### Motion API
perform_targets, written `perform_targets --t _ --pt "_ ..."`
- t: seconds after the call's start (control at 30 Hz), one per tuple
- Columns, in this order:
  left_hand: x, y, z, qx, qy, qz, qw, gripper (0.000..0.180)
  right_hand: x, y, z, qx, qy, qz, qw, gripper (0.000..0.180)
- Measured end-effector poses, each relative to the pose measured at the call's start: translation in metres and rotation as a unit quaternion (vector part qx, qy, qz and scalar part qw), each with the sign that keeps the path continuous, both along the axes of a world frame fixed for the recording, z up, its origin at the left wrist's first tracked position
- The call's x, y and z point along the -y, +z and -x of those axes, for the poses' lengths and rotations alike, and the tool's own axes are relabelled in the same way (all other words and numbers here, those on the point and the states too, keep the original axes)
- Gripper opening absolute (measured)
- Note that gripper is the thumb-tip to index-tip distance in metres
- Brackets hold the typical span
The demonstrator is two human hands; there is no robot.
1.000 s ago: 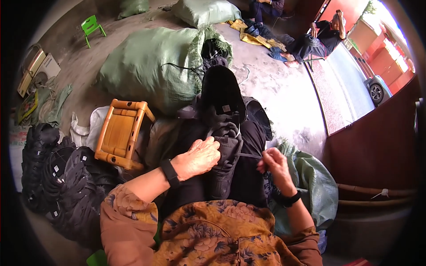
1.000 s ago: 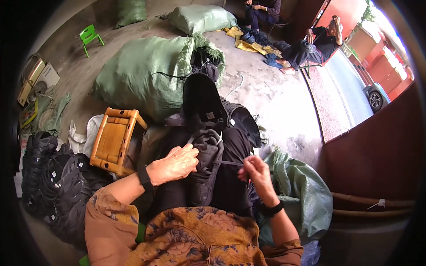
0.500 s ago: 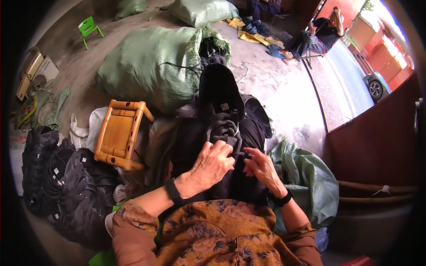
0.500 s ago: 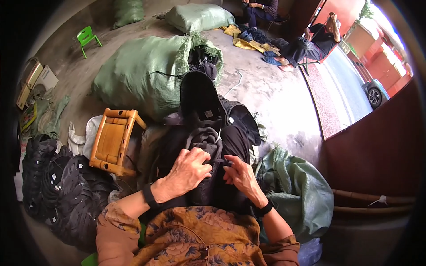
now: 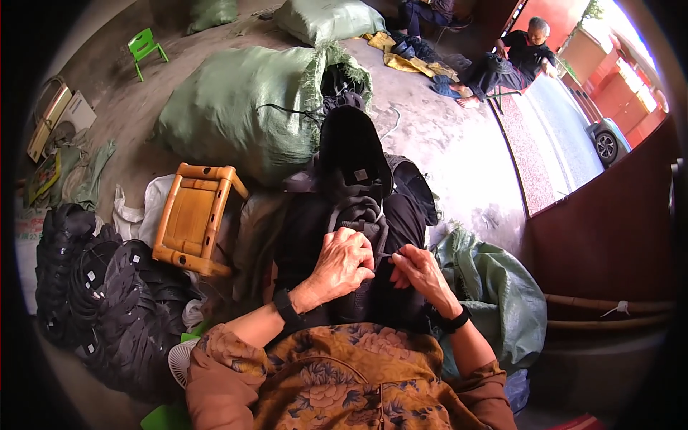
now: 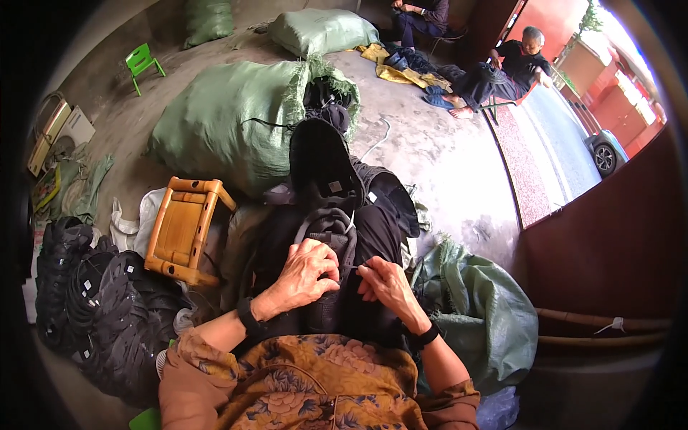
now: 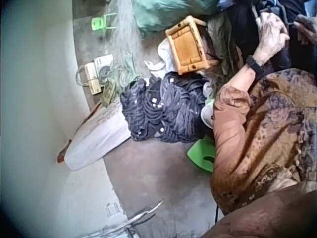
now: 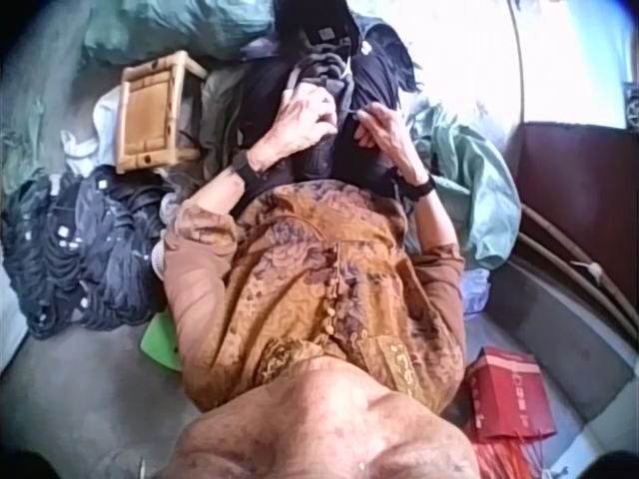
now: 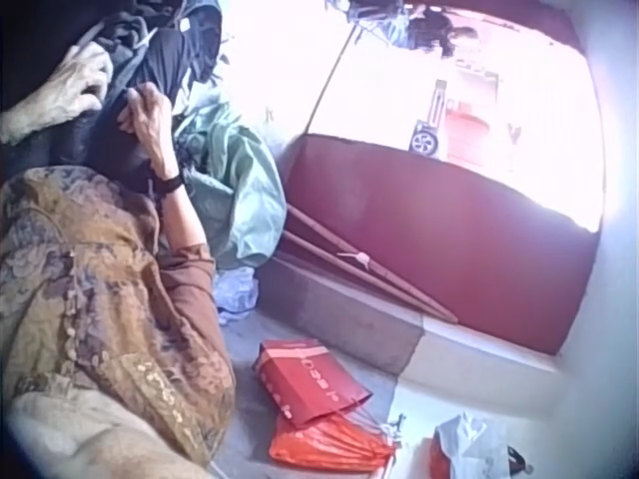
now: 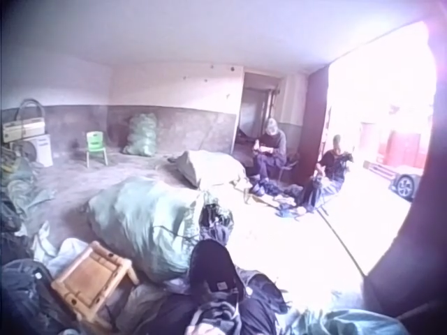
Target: Lacing shoelaces on a pair of black athletic shoes.
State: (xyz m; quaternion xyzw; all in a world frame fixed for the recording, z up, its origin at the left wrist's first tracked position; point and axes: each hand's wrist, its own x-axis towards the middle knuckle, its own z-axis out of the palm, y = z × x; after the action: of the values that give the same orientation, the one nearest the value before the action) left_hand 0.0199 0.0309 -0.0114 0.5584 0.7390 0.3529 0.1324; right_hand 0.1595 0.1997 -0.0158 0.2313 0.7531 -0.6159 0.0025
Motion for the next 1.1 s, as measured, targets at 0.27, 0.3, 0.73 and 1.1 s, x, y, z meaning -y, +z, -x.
perform_targets --t 0.27,0.3,0.73,1.1 --pt "-0.005 0.002 -0.005 -0.104 0.023 -0.035 0.994 0.030 0.018 0.038 0.007 -0.163 -0.042 0.349 0.922 0.027" --pt "0.002 0.002 -0.001 -0.117 -0.002 -0.067 0.991 0.033 0.012 0.043 0.000 -0.119 -0.031 0.232 0.965 0.029" --pt "0.012 0.018 0.036 -0.312 -0.093 0.093 0.941 0.009 0.008 0.018 -0.035 -0.073 -0.068 0.074 0.992 0.023" --pt "0.007 0.009 0.052 0.406 -0.028 -0.025 0.913 0.015 0.046 0.015 0.007 -0.063 -0.009 0.121 0.991 0.026"
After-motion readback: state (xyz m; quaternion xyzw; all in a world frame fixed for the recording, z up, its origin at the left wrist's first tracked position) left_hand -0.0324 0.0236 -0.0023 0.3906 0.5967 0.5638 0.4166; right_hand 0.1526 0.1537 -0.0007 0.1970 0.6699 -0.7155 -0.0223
